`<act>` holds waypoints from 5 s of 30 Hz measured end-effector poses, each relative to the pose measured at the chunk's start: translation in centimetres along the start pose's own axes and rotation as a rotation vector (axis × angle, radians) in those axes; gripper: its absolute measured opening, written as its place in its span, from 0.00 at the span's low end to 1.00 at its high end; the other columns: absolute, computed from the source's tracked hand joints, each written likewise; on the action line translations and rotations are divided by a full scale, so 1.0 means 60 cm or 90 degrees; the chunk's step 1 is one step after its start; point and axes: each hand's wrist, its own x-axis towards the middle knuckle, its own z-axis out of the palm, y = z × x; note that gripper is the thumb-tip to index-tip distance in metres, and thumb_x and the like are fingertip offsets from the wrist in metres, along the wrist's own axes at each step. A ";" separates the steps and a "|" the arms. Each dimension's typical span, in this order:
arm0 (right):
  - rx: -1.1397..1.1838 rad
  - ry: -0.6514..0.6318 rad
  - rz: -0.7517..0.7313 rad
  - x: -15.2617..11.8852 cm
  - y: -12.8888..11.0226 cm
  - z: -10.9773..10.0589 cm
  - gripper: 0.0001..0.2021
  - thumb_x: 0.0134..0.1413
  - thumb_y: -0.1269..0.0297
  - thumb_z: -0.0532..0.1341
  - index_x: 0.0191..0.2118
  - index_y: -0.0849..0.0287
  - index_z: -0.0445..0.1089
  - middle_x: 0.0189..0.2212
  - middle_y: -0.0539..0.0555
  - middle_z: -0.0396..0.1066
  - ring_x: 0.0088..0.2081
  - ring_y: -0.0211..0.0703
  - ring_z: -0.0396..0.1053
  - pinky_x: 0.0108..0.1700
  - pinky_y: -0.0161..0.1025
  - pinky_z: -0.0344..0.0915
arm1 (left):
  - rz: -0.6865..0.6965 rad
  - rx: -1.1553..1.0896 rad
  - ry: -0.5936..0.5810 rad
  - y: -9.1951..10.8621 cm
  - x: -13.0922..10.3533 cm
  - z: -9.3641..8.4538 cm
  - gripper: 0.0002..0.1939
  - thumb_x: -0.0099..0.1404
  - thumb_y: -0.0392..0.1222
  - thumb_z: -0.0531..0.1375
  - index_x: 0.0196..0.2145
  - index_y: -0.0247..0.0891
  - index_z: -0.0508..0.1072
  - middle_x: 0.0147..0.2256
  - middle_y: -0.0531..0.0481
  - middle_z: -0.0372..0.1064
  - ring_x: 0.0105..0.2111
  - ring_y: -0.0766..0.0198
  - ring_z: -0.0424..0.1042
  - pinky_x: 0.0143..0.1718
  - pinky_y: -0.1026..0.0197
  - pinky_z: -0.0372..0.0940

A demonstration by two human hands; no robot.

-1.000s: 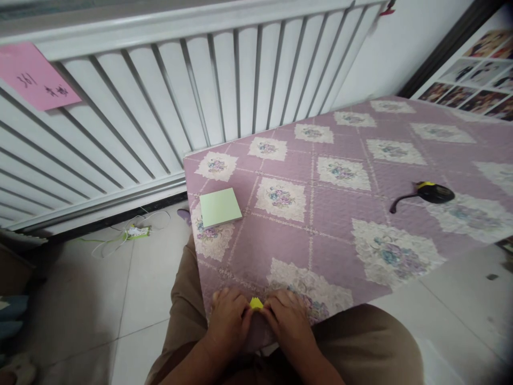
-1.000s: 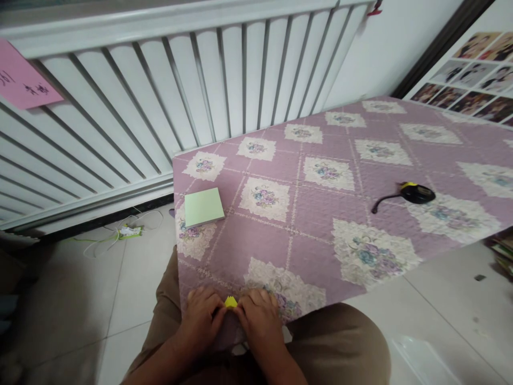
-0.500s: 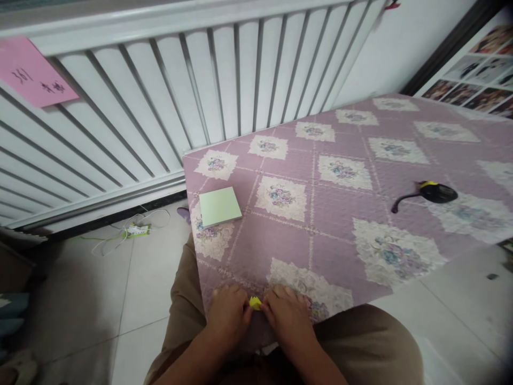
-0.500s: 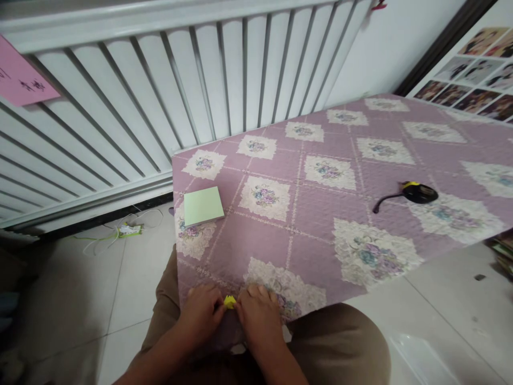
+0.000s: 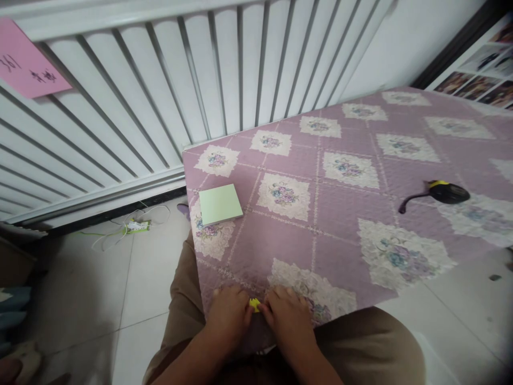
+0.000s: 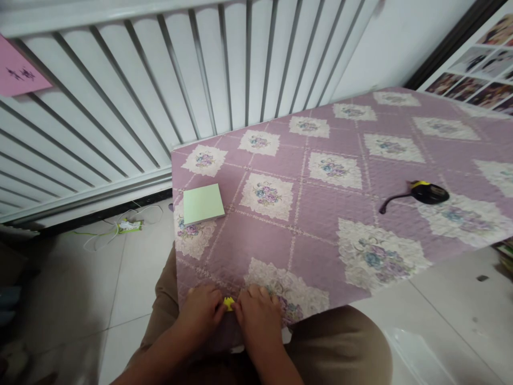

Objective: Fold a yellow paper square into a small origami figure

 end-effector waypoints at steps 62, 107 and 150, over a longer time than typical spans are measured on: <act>0.337 0.017 -0.138 -0.007 0.012 -0.054 0.05 0.53 0.71 0.55 0.29 0.56 0.66 0.32 0.53 0.67 0.36 0.43 0.66 0.38 0.37 0.61 | 0.196 -0.213 0.280 -0.027 -0.028 -0.014 0.06 0.63 0.35 0.56 0.30 0.39 0.72 0.31 0.50 0.68 0.35 0.61 0.66 0.36 0.60 0.56; 0.177 0.098 -0.091 0.016 0.021 -0.029 0.09 0.47 0.75 0.58 0.32 0.55 0.73 0.51 0.57 0.67 0.58 0.56 0.56 0.56 0.52 0.54 | 0.133 -0.157 0.200 -0.017 0.018 0.029 0.07 0.63 0.33 0.55 0.34 0.40 0.73 0.37 0.51 0.69 0.40 0.60 0.66 0.43 0.58 0.55; 0.274 0.077 -0.120 0.016 0.071 -0.005 0.08 0.51 0.72 0.59 0.36 0.54 0.72 0.35 0.52 0.71 0.40 0.45 0.65 0.45 0.43 0.59 | 0.150 -0.239 0.186 -0.007 0.019 0.026 0.09 0.61 0.34 0.55 0.39 0.41 0.71 0.38 0.50 0.70 0.41 0.59 0.66 0.44 0.56 0.60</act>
